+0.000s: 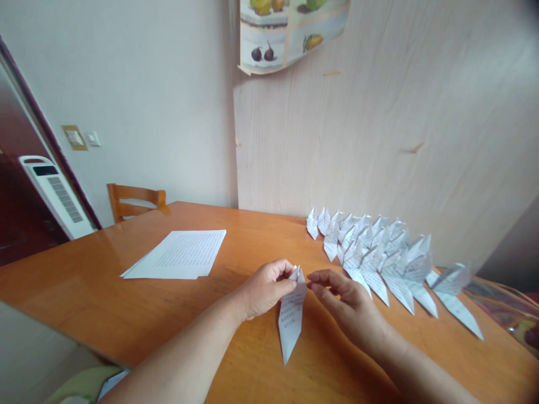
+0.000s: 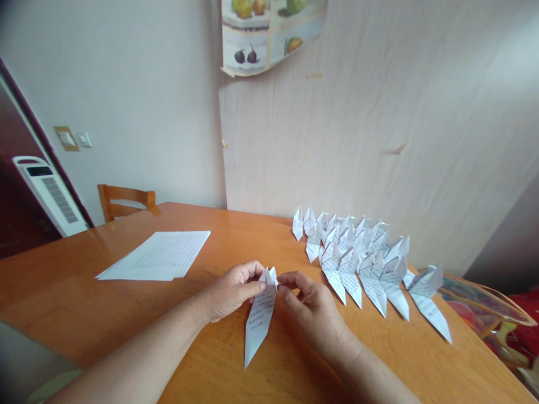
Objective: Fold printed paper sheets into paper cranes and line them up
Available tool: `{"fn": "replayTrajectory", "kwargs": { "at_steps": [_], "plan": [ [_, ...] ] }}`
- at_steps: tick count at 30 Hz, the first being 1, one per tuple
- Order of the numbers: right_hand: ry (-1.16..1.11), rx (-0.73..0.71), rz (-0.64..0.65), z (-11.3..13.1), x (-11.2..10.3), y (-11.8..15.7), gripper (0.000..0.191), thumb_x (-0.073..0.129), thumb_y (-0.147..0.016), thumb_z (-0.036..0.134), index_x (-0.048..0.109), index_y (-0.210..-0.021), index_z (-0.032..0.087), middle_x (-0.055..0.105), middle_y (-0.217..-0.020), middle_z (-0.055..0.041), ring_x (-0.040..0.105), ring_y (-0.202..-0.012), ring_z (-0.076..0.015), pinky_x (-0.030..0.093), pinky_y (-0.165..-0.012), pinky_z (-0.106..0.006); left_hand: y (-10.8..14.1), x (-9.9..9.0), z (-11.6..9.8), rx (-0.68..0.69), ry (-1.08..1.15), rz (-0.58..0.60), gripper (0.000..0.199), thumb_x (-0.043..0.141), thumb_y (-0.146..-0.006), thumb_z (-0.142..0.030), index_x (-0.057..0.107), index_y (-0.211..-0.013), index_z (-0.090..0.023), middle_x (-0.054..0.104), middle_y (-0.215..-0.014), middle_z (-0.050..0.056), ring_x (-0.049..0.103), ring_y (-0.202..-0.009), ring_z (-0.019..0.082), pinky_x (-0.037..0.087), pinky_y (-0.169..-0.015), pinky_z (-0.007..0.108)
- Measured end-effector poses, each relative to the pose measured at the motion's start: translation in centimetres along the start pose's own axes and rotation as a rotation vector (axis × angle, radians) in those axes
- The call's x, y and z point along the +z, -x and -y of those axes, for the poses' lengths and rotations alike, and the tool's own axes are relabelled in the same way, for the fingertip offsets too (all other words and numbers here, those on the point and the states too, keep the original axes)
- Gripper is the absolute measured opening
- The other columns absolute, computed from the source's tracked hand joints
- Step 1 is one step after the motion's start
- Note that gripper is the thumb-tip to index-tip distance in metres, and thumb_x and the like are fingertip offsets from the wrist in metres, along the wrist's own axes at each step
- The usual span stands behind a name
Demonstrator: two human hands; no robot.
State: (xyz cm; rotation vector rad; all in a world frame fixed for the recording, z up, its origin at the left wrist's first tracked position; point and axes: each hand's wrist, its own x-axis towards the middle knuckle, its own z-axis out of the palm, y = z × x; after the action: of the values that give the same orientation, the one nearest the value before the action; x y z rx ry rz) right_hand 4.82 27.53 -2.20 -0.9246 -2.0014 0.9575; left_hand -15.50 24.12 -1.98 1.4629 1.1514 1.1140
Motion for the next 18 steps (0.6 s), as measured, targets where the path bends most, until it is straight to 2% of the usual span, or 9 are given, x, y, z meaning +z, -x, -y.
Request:
{"fn": "replayTrajectory", "kwargs": {
  "at_steps": [4,13,18],
  "plan": [
    [-0.023,-0.036,-0.020,0.12,0.21,0.10,0.019,0.056,-0.091,0.035,0.070,-0.098,0.024,0.074,-0.093,-0.0032,0.065,-0.089,-0.0221,0.047,-0.077,-0.034,0.06,0.14,-0.16,-0.044,0.036,0.029,0.006,0.059,-0.082,-0.017,0.055,-0.087,-0.016,0.052,-0.073,-0.004,0.047,-0.063,0.009,0.036,-0.060,0.023],
    [-0.049,-0.148,-0.051,0.64,0.19,0.17,0.014,0.058,-0.092,0.030,0.069,-0.091,0.022,0.067,-0.082,-0.0016,0.060,-0.078,-0.0174,0.046,-0.073,-0.031,0.24,0.39,-0.63,-0.076,0.086,0.062,0.009,0.060,-0.083,-0.021,0.056,-0.090,-0.016,0.060,-0.083,0.001,0.058,-0.077,0.015,0.045,-0.064,0.026],
    [-0.088,-0.133,-0.029,0.50,0.29,0.18,0.014,0.058,-0.092,0.030,0.070,-0.090,0.022,0.066,-0.083,-0.0022,0.059,-0.077,-0.0174,0.045,-0.072,-0.032,0.33,0.36,-0.71,-0.065,0.087,0.070,0.011,0.059,-0.086,-0.025,0.057,-0.091,-0.016,0.059,-0.082,0.001,0.058,-0.077,0.016,0.047,-0.067,0.028]
  ]
}}
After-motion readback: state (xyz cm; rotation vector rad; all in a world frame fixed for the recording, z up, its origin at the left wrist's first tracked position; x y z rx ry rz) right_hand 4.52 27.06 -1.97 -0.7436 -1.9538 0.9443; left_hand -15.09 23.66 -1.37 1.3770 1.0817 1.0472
